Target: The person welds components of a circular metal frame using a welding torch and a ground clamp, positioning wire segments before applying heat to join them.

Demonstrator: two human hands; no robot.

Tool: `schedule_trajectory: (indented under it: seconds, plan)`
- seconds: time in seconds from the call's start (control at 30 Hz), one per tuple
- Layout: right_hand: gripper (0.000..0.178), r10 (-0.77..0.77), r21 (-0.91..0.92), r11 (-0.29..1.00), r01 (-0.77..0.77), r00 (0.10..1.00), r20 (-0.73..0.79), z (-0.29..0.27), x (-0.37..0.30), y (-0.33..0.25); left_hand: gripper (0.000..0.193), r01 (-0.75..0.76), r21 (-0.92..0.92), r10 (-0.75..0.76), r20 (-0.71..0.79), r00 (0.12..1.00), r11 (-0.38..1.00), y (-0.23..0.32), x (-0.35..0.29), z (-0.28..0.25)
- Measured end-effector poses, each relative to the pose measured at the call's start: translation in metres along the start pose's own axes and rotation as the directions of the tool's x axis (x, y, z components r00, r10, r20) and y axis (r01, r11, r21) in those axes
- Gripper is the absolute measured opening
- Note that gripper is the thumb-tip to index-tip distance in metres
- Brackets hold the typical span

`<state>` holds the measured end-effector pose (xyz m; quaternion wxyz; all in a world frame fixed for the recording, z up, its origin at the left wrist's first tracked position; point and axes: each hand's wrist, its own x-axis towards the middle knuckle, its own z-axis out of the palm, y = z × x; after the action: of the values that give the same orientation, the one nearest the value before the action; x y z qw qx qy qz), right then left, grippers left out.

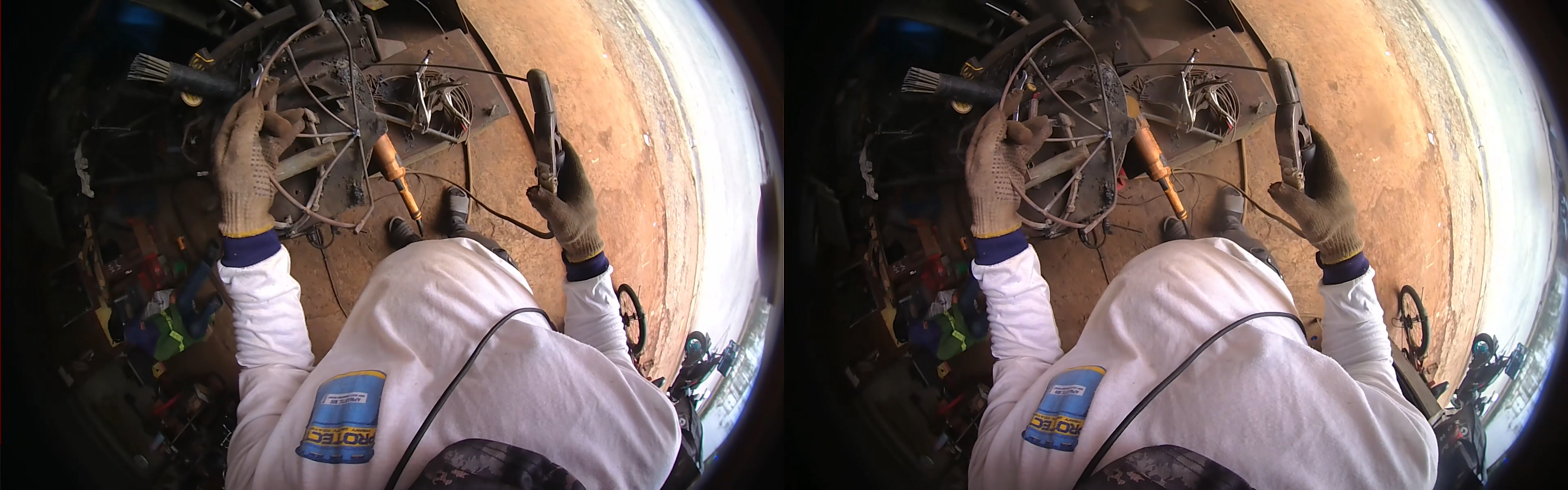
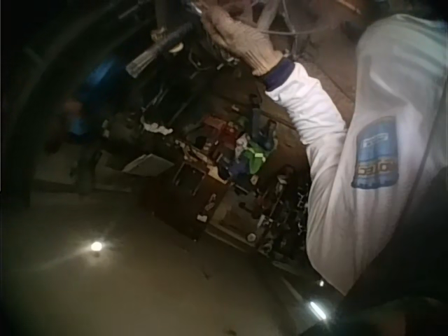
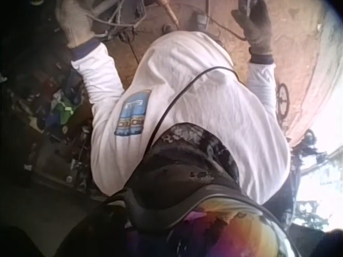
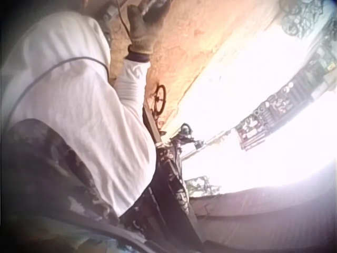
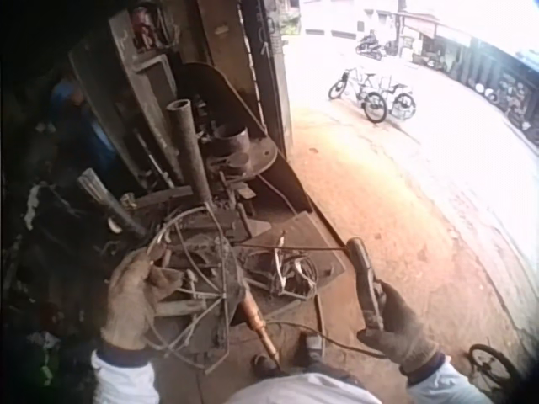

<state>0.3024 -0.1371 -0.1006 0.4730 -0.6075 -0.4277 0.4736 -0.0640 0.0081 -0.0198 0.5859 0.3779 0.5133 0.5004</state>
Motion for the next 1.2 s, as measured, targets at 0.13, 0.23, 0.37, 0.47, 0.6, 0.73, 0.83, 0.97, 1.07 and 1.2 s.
schedule_trajectory:
  seconds: [0.13,0.23,0.37,0.47,0.6,0.73,0.83,0.97,1.07,1.2]
  plan:
    - [0.088,-0.024,-0.005,1.000,0.024,0.999,0.029,0.005,0.008,0.003,0.042,-0.008,0.020,0.008,-0.011,1.000,1.000,-0.002,-0.001,0.000]
    - [0.088,-0.012,-0.037,0.999,0.014,0.998,0.059,0.009,0.011,0.000,0.042,-0.004,0.039,0.005,-0.024,1.000,0.999,-0.004,-0.001,0.000]
    - [0.088,-0.069,-0.046,0.996,0.072,0.995,0.066,0.012,0.015,0.006,0.042,-0.021,0.086,0.022,-0.011,1.000,0.996,-0.004,-0.003,0.003]
    - [0.087,-0.107,-0.041,0.993,0.110,0.992,0.070,0.014,0.014,0.010,0.034,-0.086,0.090,0.088,-0.027,0.996,0.992,-0.010,0.000,-0.003]
    - [0.082,-0.190,-0.129,0.971,0.201,0.978,0.088,0.012,0.019,0.018,0.033,-0.144,0.184,0.157,-0.060,0.986,0.972,-0.011,0.002,-0.005]
    - [0.075,0.227,0.170,0.959,-0.228,0.974,0.029,0.008,0.017,0.010,0.037,-0.036,0.118,0.037,-0.005,0.999,0.992,-0.004,-0.003,0.002]
    - [0.076,0.134,0.192,0.974,-0.119,0.989,-0.066,0.005,0.006,0.014,0.039,-0.043,0.125,0.042,0.013,0.999,0.991,-0.005,0.001,-0.003]
    - [0.082,-0.010,0.133,0.991,0.024,0.994,-0.107,-0.019,-0.027,0.033,0.043,0.021,0.083,-0.021,-0.003,1.000,0.996,0.000,-0.001,0.000]
    - [0.091,0.014,0.117,0.993,0.003,0.989,-0.147,-0.039,-0.063,0.038,0.045,0.011,0.095,-0.010,-0.013,1.000,0.995,0.003,-0.003,0.007]
    - [0.105,0.032,0.048,0.999,-0.026,0.988,-0.148,-0.053,-0.101,0.041,0.045,-0.014,0.145,0.015,-0.005,1.000,0.989,0.004,0.005,0.003]
